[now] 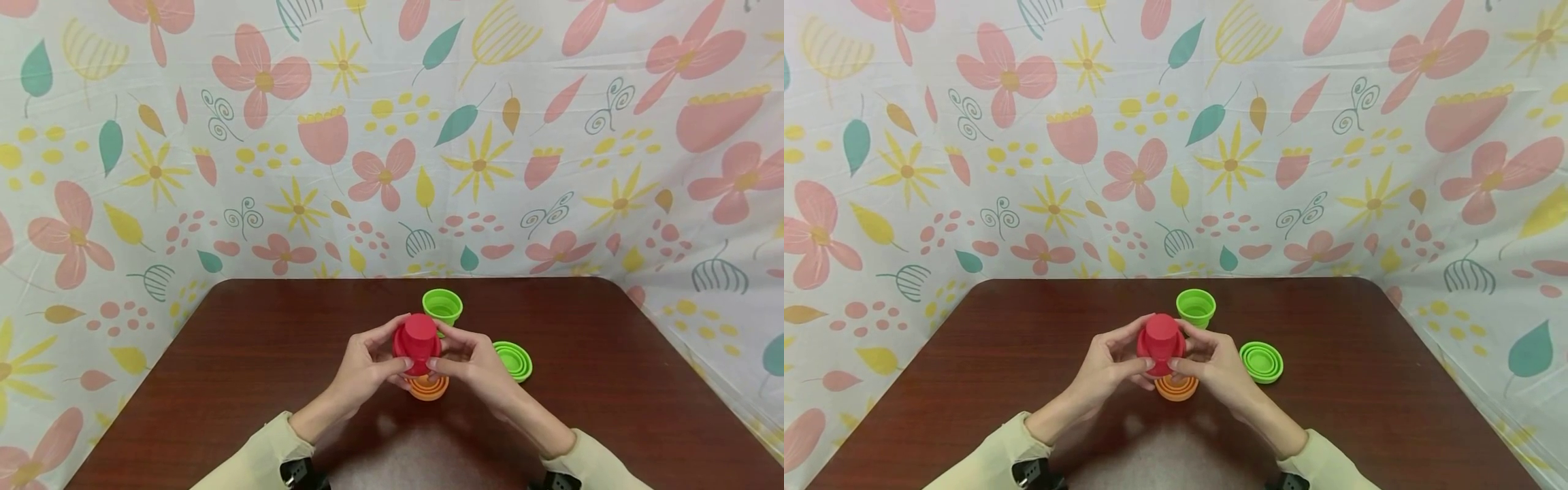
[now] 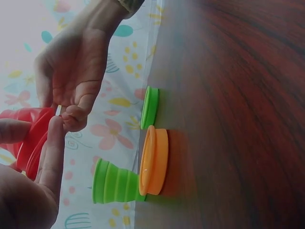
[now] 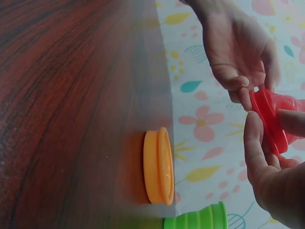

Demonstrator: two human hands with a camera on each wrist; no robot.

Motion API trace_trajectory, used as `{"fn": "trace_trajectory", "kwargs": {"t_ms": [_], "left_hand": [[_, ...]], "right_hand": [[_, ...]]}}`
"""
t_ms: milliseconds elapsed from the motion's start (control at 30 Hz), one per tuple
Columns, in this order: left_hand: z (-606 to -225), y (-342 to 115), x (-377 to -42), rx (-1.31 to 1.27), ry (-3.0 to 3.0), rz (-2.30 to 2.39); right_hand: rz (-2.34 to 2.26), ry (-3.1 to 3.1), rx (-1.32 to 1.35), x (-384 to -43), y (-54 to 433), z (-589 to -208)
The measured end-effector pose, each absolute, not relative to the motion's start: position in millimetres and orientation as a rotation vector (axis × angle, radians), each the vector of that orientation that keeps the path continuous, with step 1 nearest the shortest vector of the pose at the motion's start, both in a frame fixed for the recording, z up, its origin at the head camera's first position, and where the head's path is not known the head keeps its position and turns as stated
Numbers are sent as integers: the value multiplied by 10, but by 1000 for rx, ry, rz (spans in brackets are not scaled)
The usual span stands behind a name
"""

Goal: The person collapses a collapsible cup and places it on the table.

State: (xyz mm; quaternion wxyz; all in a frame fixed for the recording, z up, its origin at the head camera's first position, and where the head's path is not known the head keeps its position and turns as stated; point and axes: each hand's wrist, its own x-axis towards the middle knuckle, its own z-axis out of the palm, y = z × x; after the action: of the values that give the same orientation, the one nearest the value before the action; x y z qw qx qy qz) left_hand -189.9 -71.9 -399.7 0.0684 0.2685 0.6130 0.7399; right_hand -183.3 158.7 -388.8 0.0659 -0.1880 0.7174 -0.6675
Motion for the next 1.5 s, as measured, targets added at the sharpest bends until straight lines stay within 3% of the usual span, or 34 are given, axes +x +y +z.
{"fn": "trace_trajectory", "kwargs": {"t_ms": [1500], "left_hand": [[-3997,-661,-1891,630,1925,2273]], "right_hand": [[-1955,2293,-546,-1828,1531,-3887]]}}
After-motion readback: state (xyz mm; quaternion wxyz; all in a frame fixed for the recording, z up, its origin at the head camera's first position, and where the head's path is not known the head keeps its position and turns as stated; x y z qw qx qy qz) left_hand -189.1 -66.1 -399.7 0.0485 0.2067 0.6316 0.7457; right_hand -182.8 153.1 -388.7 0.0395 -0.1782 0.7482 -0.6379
